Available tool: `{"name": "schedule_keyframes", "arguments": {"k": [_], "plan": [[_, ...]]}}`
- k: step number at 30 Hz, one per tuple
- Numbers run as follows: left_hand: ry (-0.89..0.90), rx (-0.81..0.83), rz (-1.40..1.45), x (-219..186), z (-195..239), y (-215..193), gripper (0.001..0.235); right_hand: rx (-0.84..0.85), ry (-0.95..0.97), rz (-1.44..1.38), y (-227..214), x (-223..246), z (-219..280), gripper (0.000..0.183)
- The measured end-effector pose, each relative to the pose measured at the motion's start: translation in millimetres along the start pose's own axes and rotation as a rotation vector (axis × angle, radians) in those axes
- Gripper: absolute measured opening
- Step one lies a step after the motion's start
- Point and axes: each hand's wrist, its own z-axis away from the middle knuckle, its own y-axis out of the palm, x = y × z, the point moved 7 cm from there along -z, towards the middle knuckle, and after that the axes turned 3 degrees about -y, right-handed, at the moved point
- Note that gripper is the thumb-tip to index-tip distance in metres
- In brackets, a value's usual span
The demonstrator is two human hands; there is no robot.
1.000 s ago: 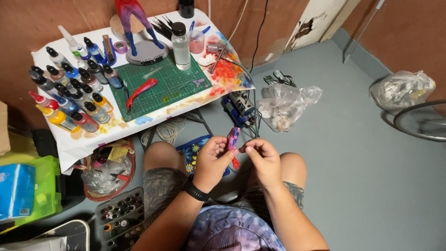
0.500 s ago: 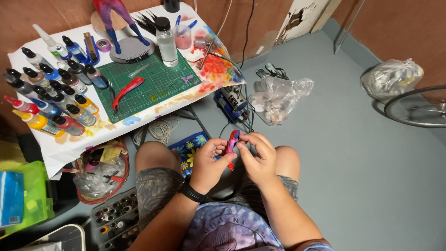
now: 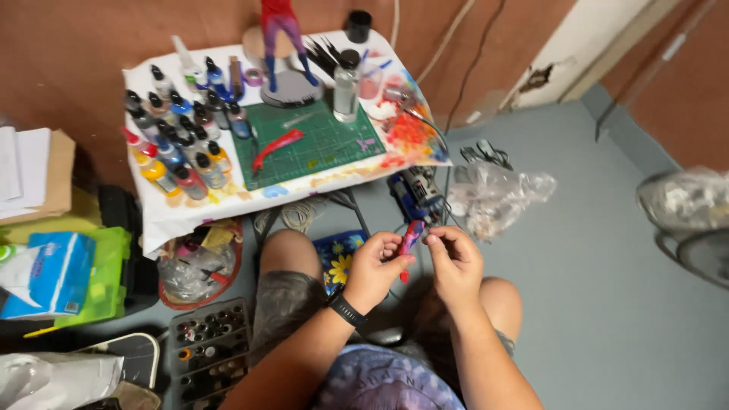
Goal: A person uses a fine-tipped tool to apply masking or paint to a small component of a 3D-printed figure at a design station.
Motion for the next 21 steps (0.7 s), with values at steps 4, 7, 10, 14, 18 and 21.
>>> {"name": "schedule_keyframes", "arguments": {"k": [4, 7, 10, 14, 18, 21], "plan": [[-0.068, -0.073, -0.008, 46, -23, -22, 0.034, 0.049, 0.014, -0.021, 31, -9, -32, 0.009], [-0.120, -0.103, 0.039, 88, -37, -39, 0.032, 0.163, -0.039, 0.053, 71, -1, -60, 0.008], [-0.193, -0.110, 0.003, 86, -43, -54, 0.023, 0.269, -0.119, 0.167, 125, -1, -84, 0.009], [-0.342, 0.015, -0.187, 73, -46, -58, 0.023, 0.551, -0.386, 0.235, 220, 3, -108, 0.015], [-0.372, 0.087, -0.219, 81, -47, -51, 0.026, 0.750, -0.743, 0.366, 304, 15, -123, 0.013], [-0.378, 0.062, -0.184, 79, -48, -56, 0.028, 0.880, -0.921, 0.550, 348, 12, -127, 0.007]]}}
